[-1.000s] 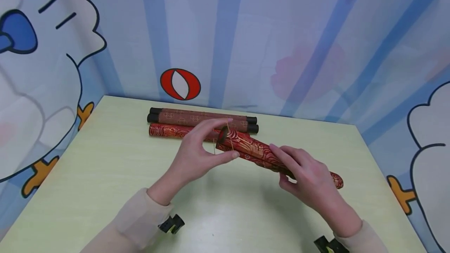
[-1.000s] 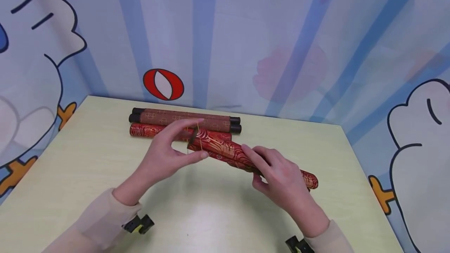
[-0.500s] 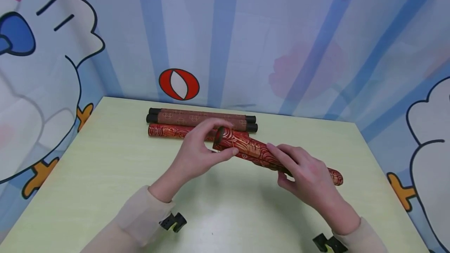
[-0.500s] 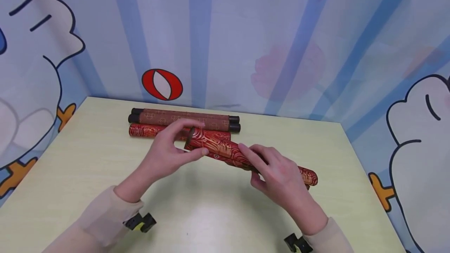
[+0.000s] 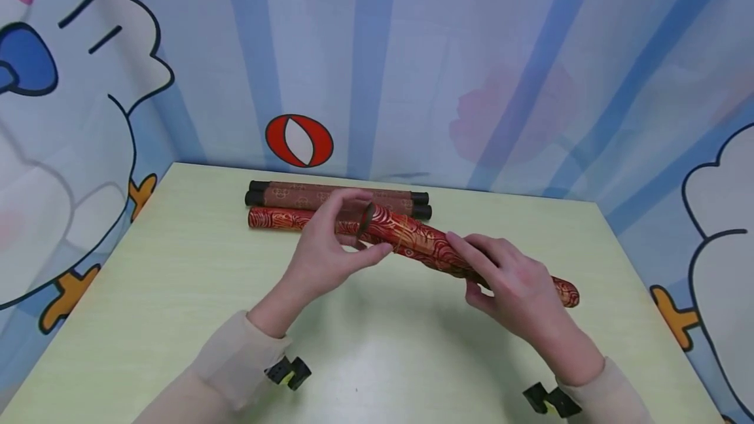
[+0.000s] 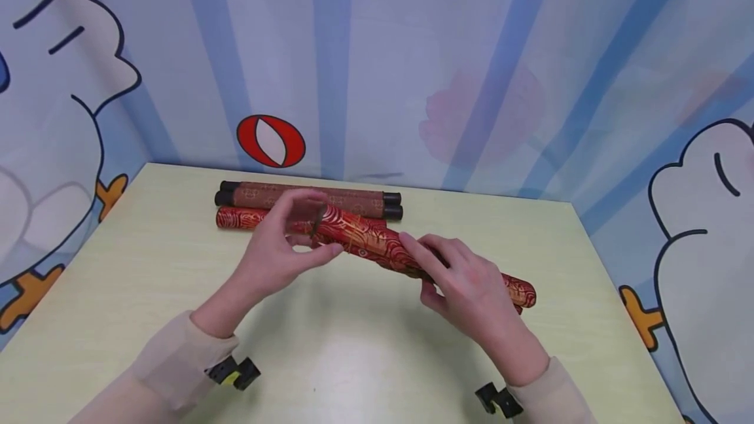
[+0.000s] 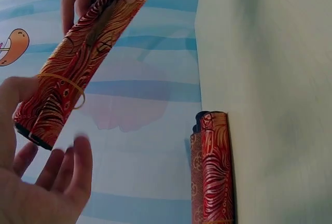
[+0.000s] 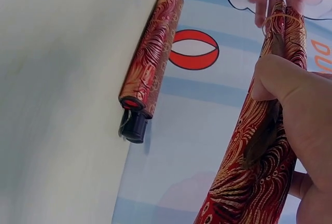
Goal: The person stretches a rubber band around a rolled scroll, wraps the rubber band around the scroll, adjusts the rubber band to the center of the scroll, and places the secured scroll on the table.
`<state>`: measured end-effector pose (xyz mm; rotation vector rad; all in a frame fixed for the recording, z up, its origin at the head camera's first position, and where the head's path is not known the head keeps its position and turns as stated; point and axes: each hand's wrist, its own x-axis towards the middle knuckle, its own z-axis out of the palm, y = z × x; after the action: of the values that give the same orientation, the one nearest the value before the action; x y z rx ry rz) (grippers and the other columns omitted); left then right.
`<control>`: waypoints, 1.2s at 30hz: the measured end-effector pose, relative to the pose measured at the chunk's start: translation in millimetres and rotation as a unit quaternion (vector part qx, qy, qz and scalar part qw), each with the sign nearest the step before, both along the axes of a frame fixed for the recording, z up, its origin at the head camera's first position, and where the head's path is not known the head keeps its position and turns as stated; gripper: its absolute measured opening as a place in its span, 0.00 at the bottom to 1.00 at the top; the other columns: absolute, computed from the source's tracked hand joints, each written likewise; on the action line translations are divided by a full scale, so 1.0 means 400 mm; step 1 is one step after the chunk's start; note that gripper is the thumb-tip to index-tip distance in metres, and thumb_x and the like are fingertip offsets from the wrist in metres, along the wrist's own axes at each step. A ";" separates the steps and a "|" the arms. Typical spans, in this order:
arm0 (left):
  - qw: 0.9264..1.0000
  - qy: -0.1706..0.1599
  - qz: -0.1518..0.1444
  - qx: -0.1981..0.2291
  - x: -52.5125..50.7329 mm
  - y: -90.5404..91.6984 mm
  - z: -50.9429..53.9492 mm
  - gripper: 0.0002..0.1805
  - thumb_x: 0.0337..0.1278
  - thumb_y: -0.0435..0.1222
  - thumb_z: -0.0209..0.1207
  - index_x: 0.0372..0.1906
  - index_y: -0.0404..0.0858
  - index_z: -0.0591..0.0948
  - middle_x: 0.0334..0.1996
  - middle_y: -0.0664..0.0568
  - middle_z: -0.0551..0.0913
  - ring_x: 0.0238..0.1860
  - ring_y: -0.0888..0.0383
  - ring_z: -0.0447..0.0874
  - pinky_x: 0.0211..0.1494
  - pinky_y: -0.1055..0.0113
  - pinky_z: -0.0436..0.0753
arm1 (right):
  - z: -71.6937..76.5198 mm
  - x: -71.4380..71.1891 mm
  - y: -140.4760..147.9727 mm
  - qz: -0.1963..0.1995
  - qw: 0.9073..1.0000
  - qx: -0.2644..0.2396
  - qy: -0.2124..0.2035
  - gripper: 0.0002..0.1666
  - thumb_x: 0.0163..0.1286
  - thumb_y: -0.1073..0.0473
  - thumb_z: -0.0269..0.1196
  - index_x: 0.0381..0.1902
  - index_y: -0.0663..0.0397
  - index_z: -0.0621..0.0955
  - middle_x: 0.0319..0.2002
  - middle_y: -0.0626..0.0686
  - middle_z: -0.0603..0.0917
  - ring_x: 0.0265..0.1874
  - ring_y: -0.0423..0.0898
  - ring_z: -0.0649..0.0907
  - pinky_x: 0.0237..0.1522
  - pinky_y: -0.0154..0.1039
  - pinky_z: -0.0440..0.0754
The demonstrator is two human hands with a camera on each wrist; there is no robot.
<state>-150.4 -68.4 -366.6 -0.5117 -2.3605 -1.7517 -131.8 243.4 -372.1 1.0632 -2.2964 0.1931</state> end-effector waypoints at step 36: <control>0.899 0.355 0.168 -0.193 0.031 0.084 -0.013 0.05 0.60 0.35 0.75 0.39 0.41 0.91 0.39 0.48 0.79 0.45 0.48 0.77 0.48 0.50 0.77 | 0.035 -0.034 -0.029 -0.008 1.000 -0.005 0.020 0.54 0.51 0.65 0.78 0.78 0.49 0.74 0.53 0.61 0.85 0.43 0.57 0.88 0.27 0.53 0.90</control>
<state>-138.1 -34.9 -371.6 -0.6133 -2.0656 -0.7540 -145.4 231.7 -358.2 1.0340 -2.2659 0.1746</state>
